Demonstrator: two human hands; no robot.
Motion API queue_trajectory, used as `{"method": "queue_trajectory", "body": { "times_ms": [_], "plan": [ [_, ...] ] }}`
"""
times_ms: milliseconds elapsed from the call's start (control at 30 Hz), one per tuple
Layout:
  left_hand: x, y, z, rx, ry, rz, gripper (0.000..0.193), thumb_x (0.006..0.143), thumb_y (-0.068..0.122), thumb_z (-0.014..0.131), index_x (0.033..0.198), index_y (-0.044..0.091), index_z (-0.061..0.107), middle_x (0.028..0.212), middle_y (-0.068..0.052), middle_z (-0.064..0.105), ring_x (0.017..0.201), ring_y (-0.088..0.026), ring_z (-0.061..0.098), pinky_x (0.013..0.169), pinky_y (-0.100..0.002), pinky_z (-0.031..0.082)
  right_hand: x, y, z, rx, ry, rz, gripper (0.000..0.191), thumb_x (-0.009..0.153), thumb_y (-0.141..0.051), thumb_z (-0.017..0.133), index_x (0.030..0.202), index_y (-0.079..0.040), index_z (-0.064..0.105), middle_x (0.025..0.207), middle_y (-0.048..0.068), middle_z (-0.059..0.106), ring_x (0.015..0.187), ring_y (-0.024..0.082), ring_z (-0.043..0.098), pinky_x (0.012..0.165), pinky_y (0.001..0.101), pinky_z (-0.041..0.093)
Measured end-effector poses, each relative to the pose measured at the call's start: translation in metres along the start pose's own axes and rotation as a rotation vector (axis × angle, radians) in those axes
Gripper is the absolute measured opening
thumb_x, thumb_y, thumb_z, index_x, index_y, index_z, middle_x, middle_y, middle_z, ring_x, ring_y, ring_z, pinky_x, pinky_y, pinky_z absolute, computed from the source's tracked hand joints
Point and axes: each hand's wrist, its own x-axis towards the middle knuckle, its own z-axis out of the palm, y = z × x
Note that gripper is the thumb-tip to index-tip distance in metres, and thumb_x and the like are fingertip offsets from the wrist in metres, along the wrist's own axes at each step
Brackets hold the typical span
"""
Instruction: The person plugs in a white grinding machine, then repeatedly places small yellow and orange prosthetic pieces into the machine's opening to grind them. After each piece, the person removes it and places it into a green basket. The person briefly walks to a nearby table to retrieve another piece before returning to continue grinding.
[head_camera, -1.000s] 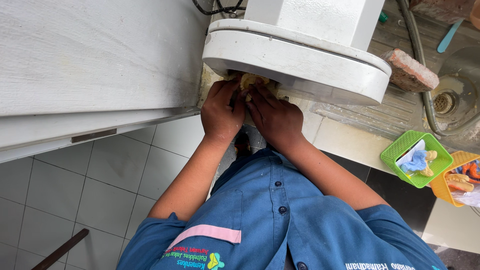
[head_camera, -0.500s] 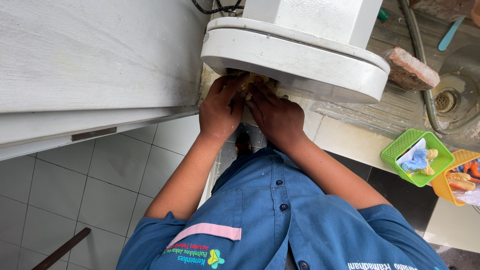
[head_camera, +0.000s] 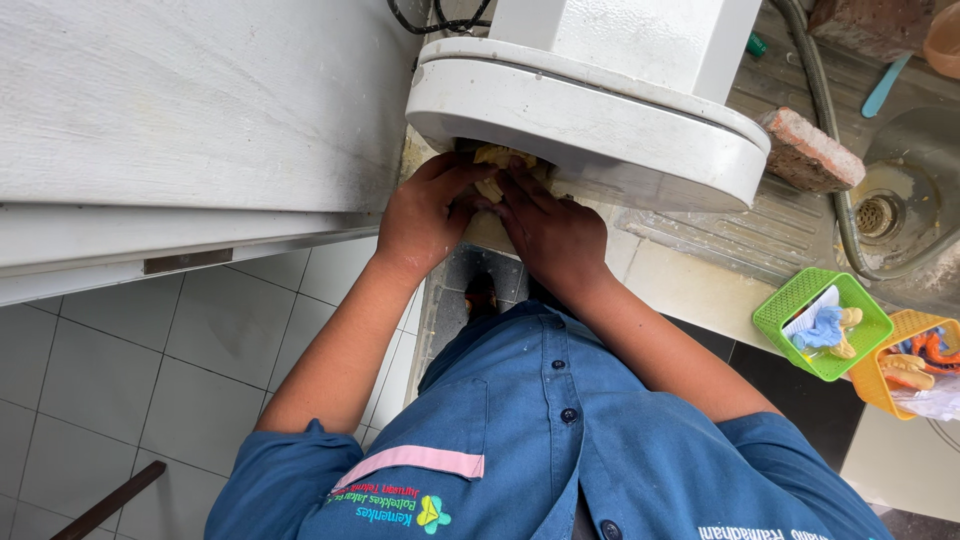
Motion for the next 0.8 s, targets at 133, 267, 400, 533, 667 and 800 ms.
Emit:
{"method": "queue_trajectory", "body": {
  "times_ms": [133, 267, 400, 533, 667, 800],
  "plan": [
    [0.000, 0.002, 0.001, -0.015, 0.030, 0.007, 0.036, 0.084, 0.011, 0.082, 0.119, 0.018, 0.074, 0.126, -0.011, 0.071, 0.108, -0.030, 0.073, 0.088, -0.037, 0.062, 0.001, 0.001, -0.001, -0.018, -0.032, 0.014, 0.036, 0.100, -0.037, 0.070, 0.133, -0.024, 0.073, 0.136, 0.001, 0.070, 0.063, 0.020, 0.071, 0.054, 0.0301, 0.055],
    [-0.002, 0.002, 0.003, -0.028, 0.056, 0.021, 0.035, 0.084, 0.011, 0.082, 0.117, 0.019, 0.075, 0.124, -0.010, 0.072, 0.107, -0.029, 0.074, 0.087, -0.037, 0.062, 0.001, 0.003, 0.000, -0.030, -0.056, 0.018, 0.037, 0.099, -0.038, 0.070, 0.132, -0.025, 0.073, 0.137, 0.000, 0.070, 0.060, 0.020, 0.070, 0.052, 0.0300, 0.054],
    [-0.004, 0.002, 0.006, -0.010, 0.080, 0.033, 0.036, 0.083, 0.012, 0.083, 0.117, 0.019, 0.076, 0.123, -0.010, 0.072, 0.107, -0.030, 0.073, 0.086, -0.037, 0.062, 0.001, 0.005, 0.001, -0.003, -0.041, 0.021, 0.036, 0.099, -0.039, 0.070, 0.131, -0.025, 0.073, 0.136, -0.001, 0.070, 0.059, 0.019, 0.069, 0.051, 0.0302, 0.053],
    [-0.005, 0.002, 0.007, -0.011, 0.106, 0.039, 0.036, 0.083, 0.012, 0.084, 0.117, 0.018, 0.075, 0.122, -0.009, 0.073, 0.109, -0.029, 0.073, 0.087, -0.037, 0.062, 0.002, 0.004, 0.000, -0.028, -0.043, 0.008, 0.036, 0.098, -0.039, 0.071, 0.131, -0.025, 0.073, 0.135, -0.001, 0.071, 0.058, 0.019, 0.069, 0.050, 0.0297, 0.053],
    [-0.008, 0.004, 0.007, -0.025, 0.152, 0.057, 0.036, 0.083, 0.012, 0.083, 0.117, 0.020, 0.076, 0.122, -0.009, 0.072, 0.108, -0.029, 0.074, 0.085, -0.036, 0.062, 0.003, 0.002, -0.002, -0.030, -0.047, 0.019, 0.036, 0.097, -0.039, 0.070, 0.130, -0.026, 0.074, 0.135, -0.002, 0.071, 0.058, 0.018, 0.068, 0.050, 0.0295, 0.053],
    [-0.010, 0.004, 0.007, -0.013, 0.165, 0.052, 0.035, 0.083, 0.012, 0.084, 0.116, 0.019, 0.076, 0.121, -0.008, 0.073, 0.104, -0.028, 0.074, 0.083, -0.036, 0.062, 0.003, 0.001, -0.003, -0.053, -0.053, 0.012, 0.036, 0.098, -0.041, 0.070, 0.130, -0.025, 0.074, 0.134, -0.002, 0.071, 0.059, 0.018, 0.069, 0.050, 0.0303, 0.053]
  ]
}}
